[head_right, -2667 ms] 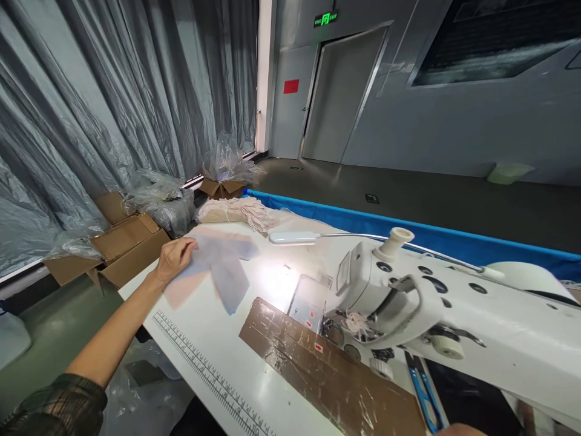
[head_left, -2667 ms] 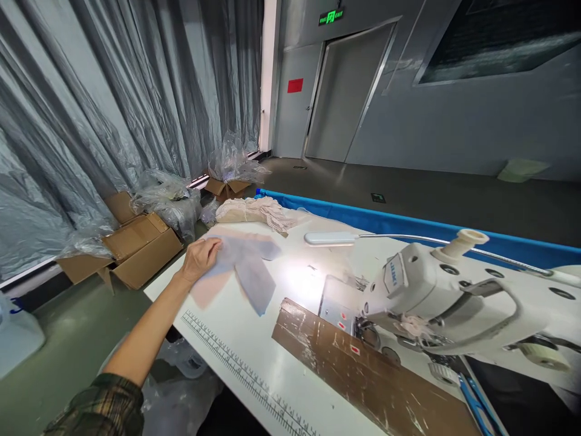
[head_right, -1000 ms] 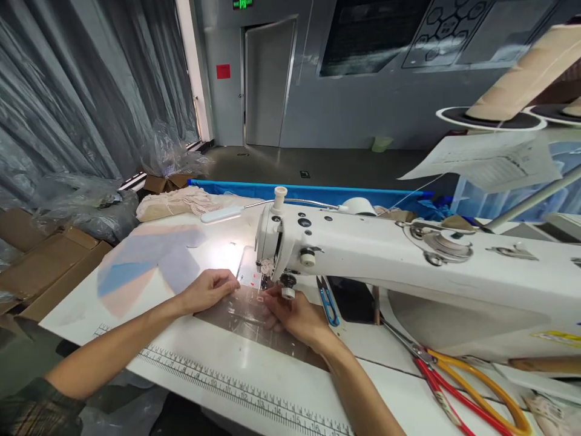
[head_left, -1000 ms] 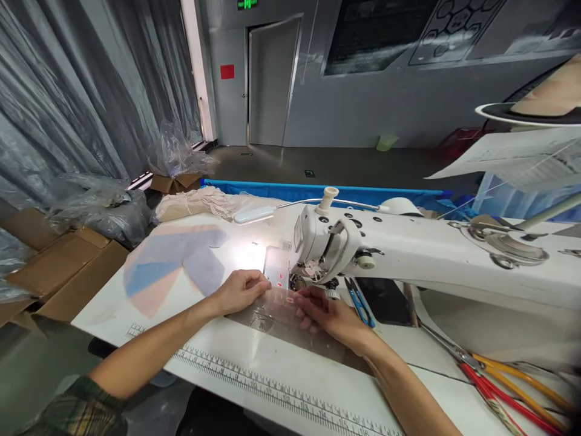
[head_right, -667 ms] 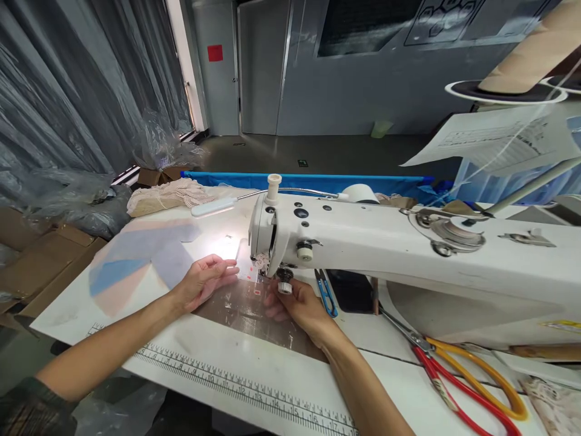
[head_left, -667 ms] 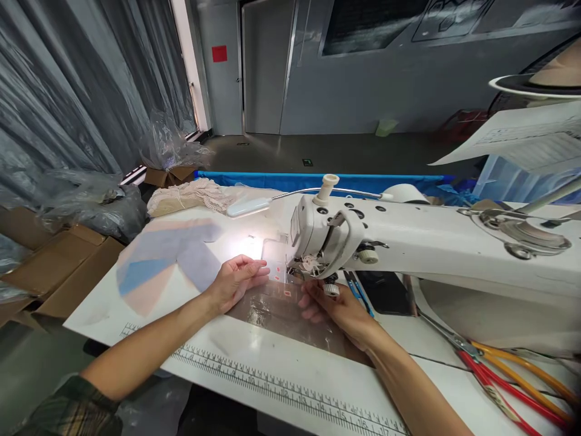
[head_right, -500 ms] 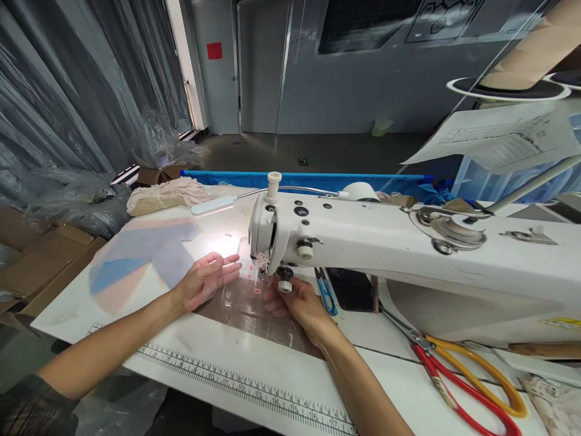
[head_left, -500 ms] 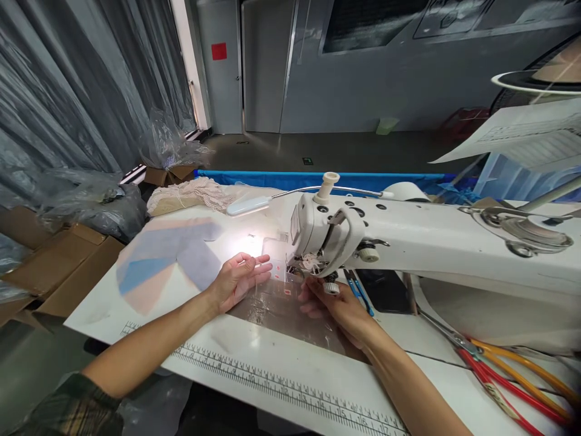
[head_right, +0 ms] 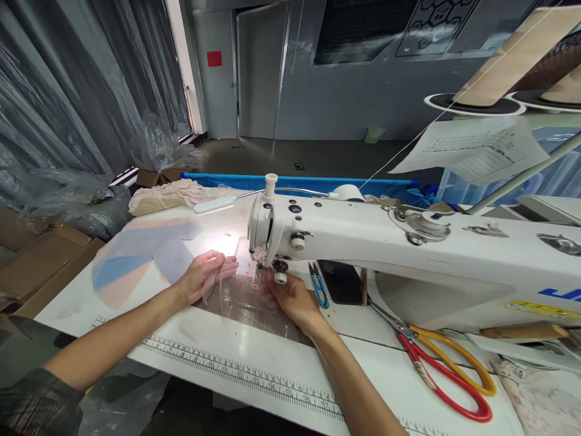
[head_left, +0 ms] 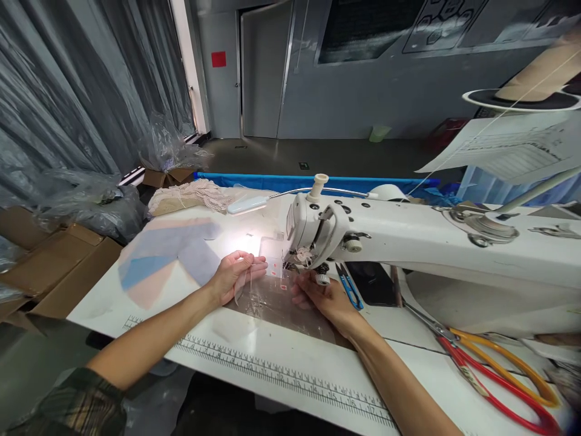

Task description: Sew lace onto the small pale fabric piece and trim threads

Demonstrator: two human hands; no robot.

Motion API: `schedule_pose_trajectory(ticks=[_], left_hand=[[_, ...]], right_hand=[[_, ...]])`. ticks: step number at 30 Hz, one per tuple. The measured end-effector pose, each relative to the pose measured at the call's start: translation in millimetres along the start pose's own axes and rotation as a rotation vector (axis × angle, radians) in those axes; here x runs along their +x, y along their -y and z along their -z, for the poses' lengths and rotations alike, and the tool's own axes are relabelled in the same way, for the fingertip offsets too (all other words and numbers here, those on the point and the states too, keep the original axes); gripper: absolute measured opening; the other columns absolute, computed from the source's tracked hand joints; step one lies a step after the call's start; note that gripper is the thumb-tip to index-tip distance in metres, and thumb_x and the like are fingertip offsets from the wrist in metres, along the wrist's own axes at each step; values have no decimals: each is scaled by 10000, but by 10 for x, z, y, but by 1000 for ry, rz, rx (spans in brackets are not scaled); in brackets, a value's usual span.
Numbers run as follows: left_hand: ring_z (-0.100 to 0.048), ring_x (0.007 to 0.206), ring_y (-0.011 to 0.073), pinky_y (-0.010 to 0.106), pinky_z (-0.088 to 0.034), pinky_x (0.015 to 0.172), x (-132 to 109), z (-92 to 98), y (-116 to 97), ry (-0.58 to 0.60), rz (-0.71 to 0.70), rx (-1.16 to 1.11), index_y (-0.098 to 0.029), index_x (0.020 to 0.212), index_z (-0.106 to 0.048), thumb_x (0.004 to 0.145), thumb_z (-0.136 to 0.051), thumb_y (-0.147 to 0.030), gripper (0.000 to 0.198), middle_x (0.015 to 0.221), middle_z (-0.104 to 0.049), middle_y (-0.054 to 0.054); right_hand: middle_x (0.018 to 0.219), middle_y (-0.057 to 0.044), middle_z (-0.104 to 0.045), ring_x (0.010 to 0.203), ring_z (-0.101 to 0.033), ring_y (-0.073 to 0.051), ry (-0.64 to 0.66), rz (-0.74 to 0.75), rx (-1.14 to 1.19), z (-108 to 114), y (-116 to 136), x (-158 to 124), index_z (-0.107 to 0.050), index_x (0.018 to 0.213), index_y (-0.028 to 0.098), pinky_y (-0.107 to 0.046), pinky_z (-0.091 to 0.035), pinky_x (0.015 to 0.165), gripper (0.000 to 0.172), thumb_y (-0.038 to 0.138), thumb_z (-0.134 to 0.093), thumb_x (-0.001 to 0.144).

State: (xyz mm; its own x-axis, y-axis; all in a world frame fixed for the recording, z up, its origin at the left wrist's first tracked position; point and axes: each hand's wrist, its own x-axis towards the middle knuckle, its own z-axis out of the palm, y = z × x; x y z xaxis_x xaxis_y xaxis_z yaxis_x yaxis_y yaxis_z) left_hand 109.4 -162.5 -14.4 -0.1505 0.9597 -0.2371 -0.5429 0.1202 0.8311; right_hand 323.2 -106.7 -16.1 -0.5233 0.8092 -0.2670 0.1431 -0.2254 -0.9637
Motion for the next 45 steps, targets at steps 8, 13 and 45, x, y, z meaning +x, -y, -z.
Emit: schedule_pose_trajectory(ticks=[8, 13, 45], left_hand=[[-722, 680, 206, 303, -569, 589, -628, 15, -119, 337, 259, 448, -159, 838, -455, 755, -746, -510, 463, 846, -729, 117], [-686, 565, 174, 272, -520, 513, -917, -8, -233, 531, 390, 659, -187, 953, -419, 830, -634, -543, 434, 827, -716, 64], [-607, 671, 171, 253, -432, 563, -329, 300, -332, 339, 25, 1069, -143, 1247, -507, 746, -706, -442, 617, 759, -609, 6]], right_hand=[[823, -48, -699, 620, -660, -126, 621, -216, -140, 278, 117, -551, -596, 969, 154, -192, -454, 498, 445, 504, -752, 743], [766, -69, -695, 579, -652, -138, 575, -196, -173, 567, 49, -578, -607, 1004, 132, -203, -444, 470, 523, 555, -743, 729], [892, -79, -691, 797, -667, -204, 139, 212, -430, -306, 157, -130, -626, 1126, 189, -345, -552, 712, 392, 497, -486, 930]])
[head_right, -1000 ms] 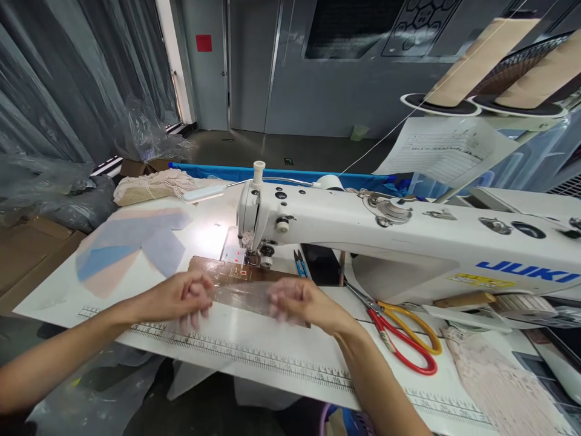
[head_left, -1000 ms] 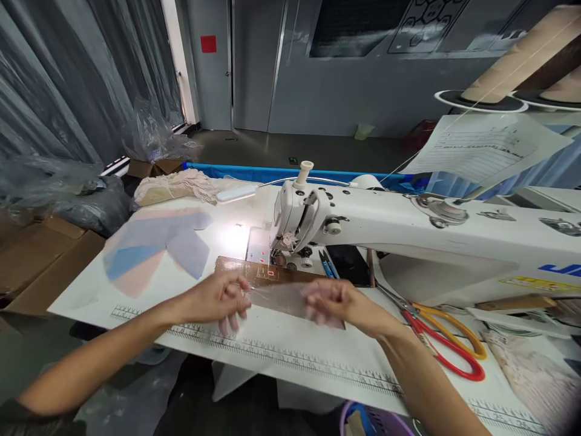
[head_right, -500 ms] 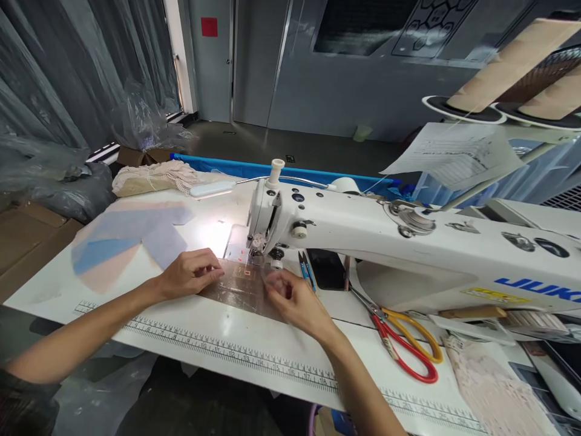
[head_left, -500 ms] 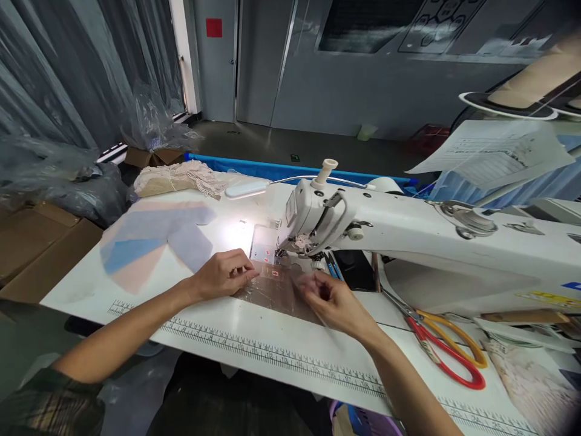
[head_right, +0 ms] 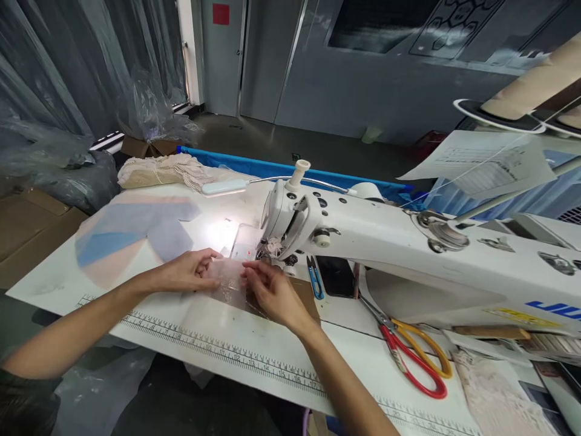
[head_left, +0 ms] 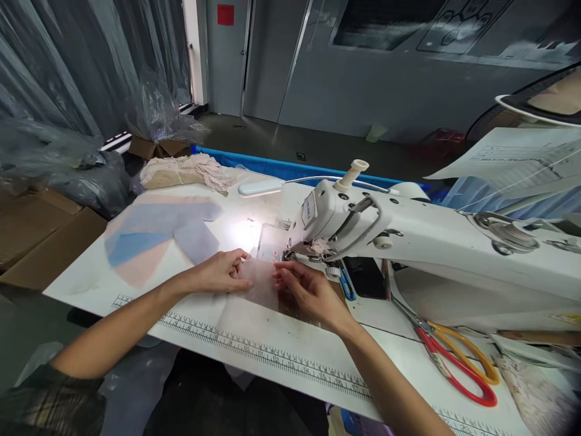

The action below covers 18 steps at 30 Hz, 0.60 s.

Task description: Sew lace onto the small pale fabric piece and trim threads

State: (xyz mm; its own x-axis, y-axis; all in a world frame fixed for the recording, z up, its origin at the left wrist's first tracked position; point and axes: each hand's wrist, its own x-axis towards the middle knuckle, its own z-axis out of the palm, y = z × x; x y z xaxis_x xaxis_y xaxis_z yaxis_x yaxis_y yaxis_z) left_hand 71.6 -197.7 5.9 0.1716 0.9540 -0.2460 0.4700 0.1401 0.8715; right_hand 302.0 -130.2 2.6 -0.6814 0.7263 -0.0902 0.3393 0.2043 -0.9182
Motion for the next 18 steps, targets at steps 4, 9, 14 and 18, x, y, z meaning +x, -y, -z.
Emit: schedule_pose_trajectory(ticks=[4, 9, 14, 18], left_hand=[[-602, 639, 162, 256, -428, 572, 20, -16, 31, -54, -1, 25, -137, 1247, -502, 784, -635, -356, 529, 708, -617, -11], [-616, 611, 145, 261, -457, 594, 108, -78, 77, -254, -3, 4, -144, 1245, -478, 818, -590, -378, 500, 736, -634, -16], [-580, 614, 130, 252, -437, 578, 162, -110, 131, -295, -24, 59, -158, 1265, -462, 735, -705, -491, 671, 787, -628, -13], [-562, 606, 121, 239, -421, 565, 184, -94, 182, -270, -40, 48, -170, 1259, -470, 752, -699, -435, 616, 764, -619, -21]], right_hand=[[1035, -120, -647, 970, -614, -250, -33, 374, -549, 55, -227, -160, -650, 1166, 205, -432, -534, 842, 307, 240, -444, 941], [1028, -150, -581, 917, -566, -277, -101, 508, -947, 83, -403, -68, -634, 1233, 190, -461, -534, 782, 374, 164, -482, 893], [1041, -141, -570, 883, -573, -256, -87, 426, -940, 175, -436, 57, -623, 1256, 198, -435, -531, 780, 390, 163, -454, 906], [1076, -131, -581, 957, -574, -256, -71, 429, -808, 210, -458, 27, -608, 1288, 219, -451, -523, 834, 417, 167, -430, 914]])
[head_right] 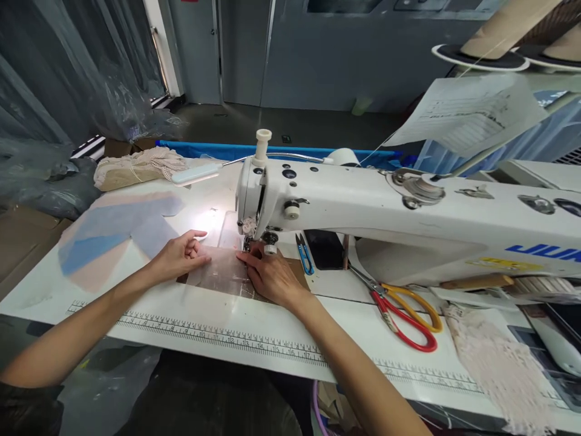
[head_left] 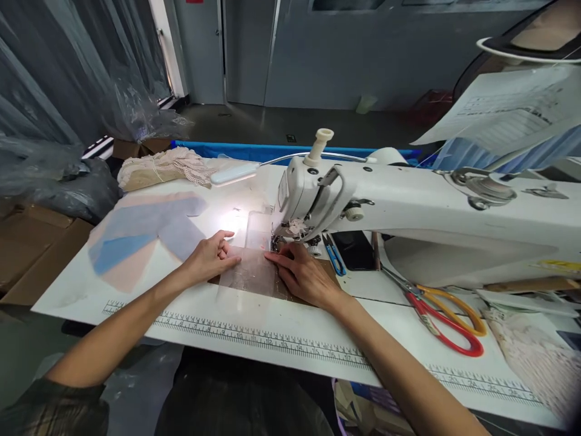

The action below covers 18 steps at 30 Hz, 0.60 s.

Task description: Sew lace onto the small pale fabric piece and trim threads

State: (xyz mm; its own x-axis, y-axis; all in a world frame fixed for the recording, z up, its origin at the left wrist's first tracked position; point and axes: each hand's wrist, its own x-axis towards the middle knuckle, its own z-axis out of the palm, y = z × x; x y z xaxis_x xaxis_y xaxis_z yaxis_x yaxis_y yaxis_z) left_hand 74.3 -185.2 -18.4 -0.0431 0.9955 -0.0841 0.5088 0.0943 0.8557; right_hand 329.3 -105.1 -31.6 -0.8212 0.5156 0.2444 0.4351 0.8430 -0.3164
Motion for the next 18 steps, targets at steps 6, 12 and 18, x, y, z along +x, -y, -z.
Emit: schedule_pose_trajectory(ticks=[6, 12, 18], left_hand=[[-538, 576, 107, 208, -384, 501, 17, 93, -35, 96, 142, -112, -155, 1246, -478, 708, -747, -400, 649, 718, -571, -43], [-499, 556, 91, 206, -374, 511, 5, 128, -100, 105, 156, -131, -141, 1222, -483, 698, -761, -404, 649, 683, -548, -59], [-510, 588, 105, 214, -384, 524, -4, 88, -53, 106, 129, -79, -146, 1242, -488, 713, -750, -413, 648, 701, -551, -43]], right_hand=[[1097, -111, -568, 915, -570, -220, -37, -13, 181, 21, -50, -82, -601, 1302, 249, -380, -535, 769, 397, 223, -410, 955], [1035, -119, -558, 904, -542, -231, -60, 94, 61, -55, -51, -106, -613, 1292, 265, -435, -499, 803, 379, 229, -418, 969], [1063, -123, -559, 962, -530, -242, -84, 75, 81, -76, -50, -113, -642, 1252, 250, -425, -505, 816, 358, 228, -430, 964]])
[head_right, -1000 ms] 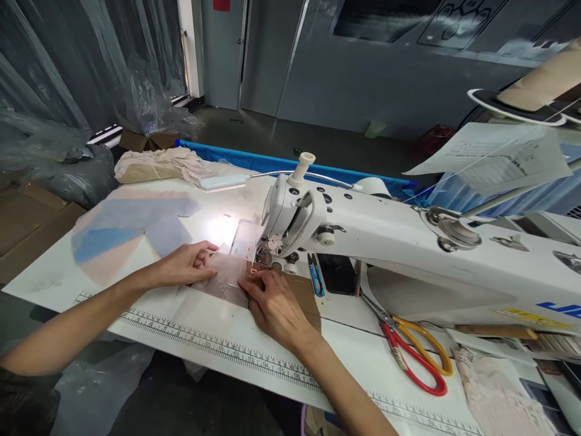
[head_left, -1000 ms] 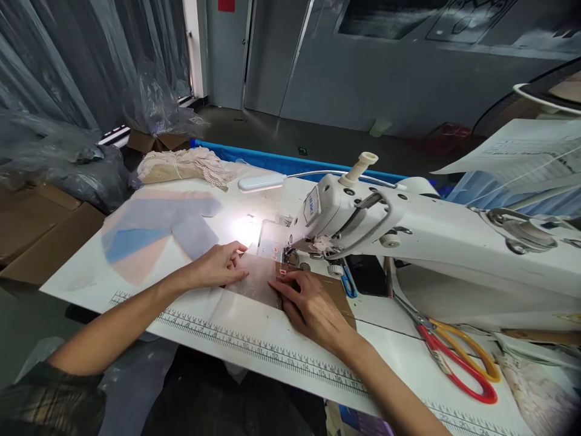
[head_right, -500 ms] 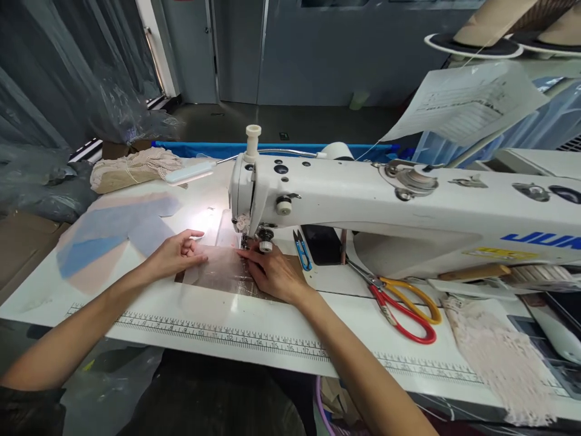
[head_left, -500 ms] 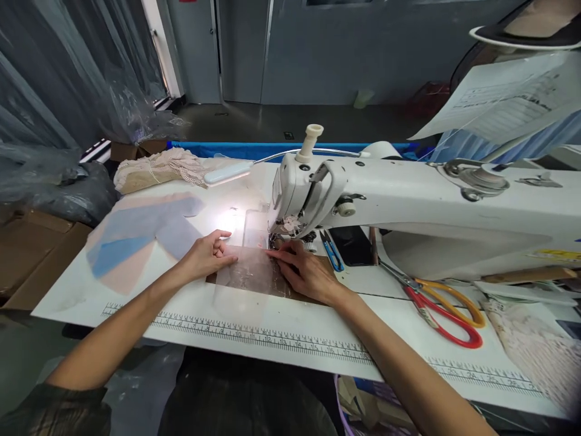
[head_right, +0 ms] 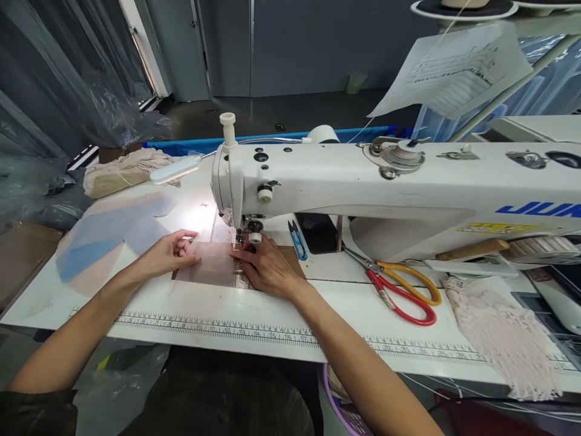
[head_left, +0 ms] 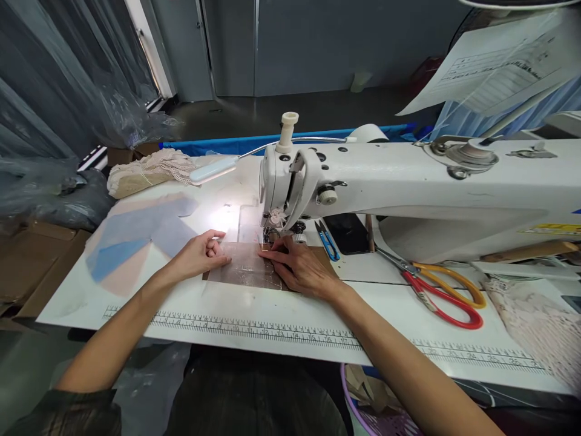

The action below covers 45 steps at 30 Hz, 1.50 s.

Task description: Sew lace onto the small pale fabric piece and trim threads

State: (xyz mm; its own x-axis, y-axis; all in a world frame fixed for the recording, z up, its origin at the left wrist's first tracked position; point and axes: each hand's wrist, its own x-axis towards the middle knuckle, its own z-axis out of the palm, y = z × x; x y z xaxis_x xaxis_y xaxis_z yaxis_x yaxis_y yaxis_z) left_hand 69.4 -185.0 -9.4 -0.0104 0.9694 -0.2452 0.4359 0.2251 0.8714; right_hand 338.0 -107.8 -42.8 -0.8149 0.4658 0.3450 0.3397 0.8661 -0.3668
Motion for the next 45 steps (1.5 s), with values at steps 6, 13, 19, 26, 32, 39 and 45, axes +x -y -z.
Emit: schedule_pose_trajectory(ticks=[6, 13, 19, 26, 32, 39, 45], left_hand=[[-524, 624, 113, 214, -397, 539, -8, 7, 26, -4, -30, 54, -151, 1259, -500, 705, -757, -400, 659, 714, -557, -37], [-511, 608, 111, 221, -389, 523, -18, 0, 20, -12, -30, 73, -162, 1233, -516, 694, -761, -387, 634, 725, -554, -31], [-514, 608, 114, 232, -399, 528, -31, -5, -21, -22, -12, 108, -166, 1239, -518, 690, -761, -389, 640, 734, -557, -31], [-544, 645, 127, 239, -425, 556, -40, 17, -38, 3, -12, 106, -166, 1266, -518, 688, -768, -410, 675, 759, -579, -16], [-502, 597, 104, 258, -396, 539, -18, -75, -66, -415, -401, 507, -180, 1059, -667, 841, -625, -450, 349, 1002, -611, 70], [-573, 864, 218, 364, -428, 730, 224, -343, -185, 7, -934, 1027, -136, 1020, -660, 954, -441, -259, 259, 1167, -648, 129], [-534, 848, 246, 384, -354, 681, 471, -355, -249, 4, -917, 1282, -102, 1070, -638, 978, -374, -302, 344, 1219, -605, 158]], right_hand=[[1061, -135, -566, 987, -542, -256, -32, 10, 7, -18, 11, 1, -659, 1229, 221, -458, -505, 848, 356, 240, -420, 966], [1076, -113, -601, 887, -613, -195, -30, -157, 195, 102, 79, -34, -653, 1236, 221, -372, -531, 805, 370, 200, -436, 937], [1024, -85, -598, 967, -575, -213, 74, -1, 203, 176, 182, -48, -731, 1103, 275, -411, -489, 881, 368, 148, -493, 853], [1048, -81, -573, 1009, -541, -227, 116, 37, 98, 149, 175, -63, -717, 1132, 315, -445, -458, 924, 405, 148, -507, 828], [1055, -86, -577, 1019, -539, -231, 119, 9, 117, 151, 187, -69, -725, 1113, 309, -444, -466, 922, 377, 160, -501, 847], [1012, -85, -574, 985, -548, -235, 73, 27, 106, 116, 175, -85, -727, 1100, 302, -466, -487, 885, 381, 148, -512, 827], [1090, -138, -562, 982, -567, -249, -42, -2, 54, -14, 66, -103, -695, 1157, 218, -449, -548, 839, 328, 196, -478, 912]])
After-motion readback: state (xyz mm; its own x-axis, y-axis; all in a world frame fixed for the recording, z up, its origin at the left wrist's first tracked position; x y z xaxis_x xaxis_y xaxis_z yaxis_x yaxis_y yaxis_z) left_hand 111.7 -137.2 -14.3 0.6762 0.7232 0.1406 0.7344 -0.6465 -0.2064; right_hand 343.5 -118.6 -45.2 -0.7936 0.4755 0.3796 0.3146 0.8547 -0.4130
